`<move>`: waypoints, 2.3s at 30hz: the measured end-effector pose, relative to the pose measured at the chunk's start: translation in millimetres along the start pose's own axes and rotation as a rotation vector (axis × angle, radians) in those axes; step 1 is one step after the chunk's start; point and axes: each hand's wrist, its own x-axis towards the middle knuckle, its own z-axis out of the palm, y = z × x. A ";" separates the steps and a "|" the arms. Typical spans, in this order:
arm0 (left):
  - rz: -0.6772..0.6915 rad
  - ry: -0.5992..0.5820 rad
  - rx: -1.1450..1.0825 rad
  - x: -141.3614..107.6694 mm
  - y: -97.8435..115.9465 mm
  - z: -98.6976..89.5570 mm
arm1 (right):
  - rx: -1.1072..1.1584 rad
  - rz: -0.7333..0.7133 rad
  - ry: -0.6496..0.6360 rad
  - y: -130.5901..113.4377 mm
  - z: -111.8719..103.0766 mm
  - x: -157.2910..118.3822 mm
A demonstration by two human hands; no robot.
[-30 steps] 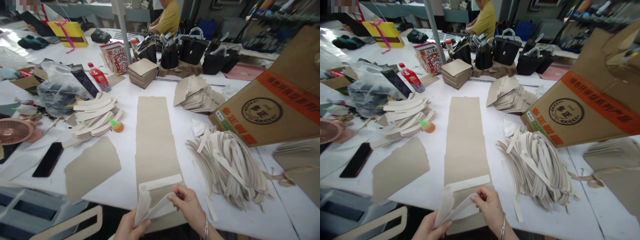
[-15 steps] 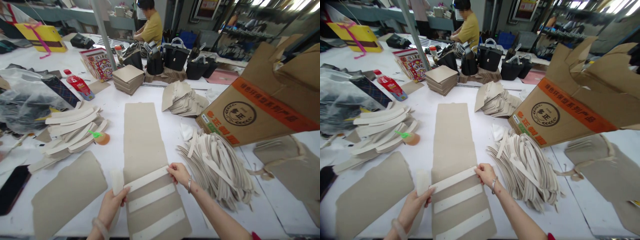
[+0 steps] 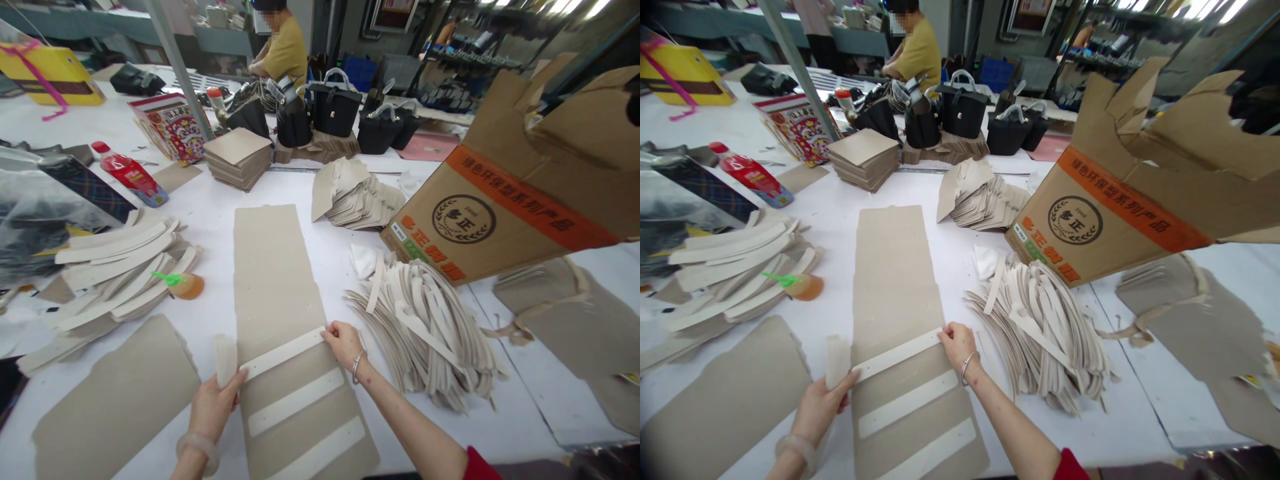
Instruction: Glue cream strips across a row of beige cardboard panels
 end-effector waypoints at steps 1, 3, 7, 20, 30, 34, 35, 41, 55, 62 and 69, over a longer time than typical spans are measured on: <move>-0.005 0.003 0.010 0.4 0.2 0.2 | -0.011 -0.001 0.005 0.2 0.3 0.1; -0.023 0.002 0.012 0.7 1.3 0.4 | -0.029 -0.004 0.011 0.4 0.8 0.4; -0.031 0.004 0.006 1.7 2.1 1.0 | -0.053 -0.005 0.017 1.1 2.2 0.3; 0.019 0.072 -0.114 3.0 -4.1 9.5 | -0.081 -0.052 -0.005 4.9 4.3 -0.2; 0.007 0.137 -0.048 4.1 -5.2 10.2 | -0.142 -0.032 -0.057 2.7 3.2 0.7; 0.011 0.147 -0.019 4.3 -5.0 11.2 | -0.151 -0.018 -0.071 0.0 2.8 -0.5; 0.010 0.149 -0.010 4.2 -4.8 11.5 | -0.152 -0.017 -0.072 -0.1 2.9 -0.5; 0.008 0.151 0.042 3.0 -1.3 11.5 | -0.162 -0.022 -0.072 1.0 3.8 0.4; -0.014 0.142 0.122 7.1 -1.2 12.4 | -0.195 -0.019 -0.076 0.4 3.0 0.6; -0.029 0.147 0.169 6.2 1.2 12.2 | -0.201 -0.020 -0.063 4.0 4.7 2.0; -0.043 0.165 0.208 5.4 3.9 14.6 | -0.220 -0.023 -0.036 8.0 9.1 4.6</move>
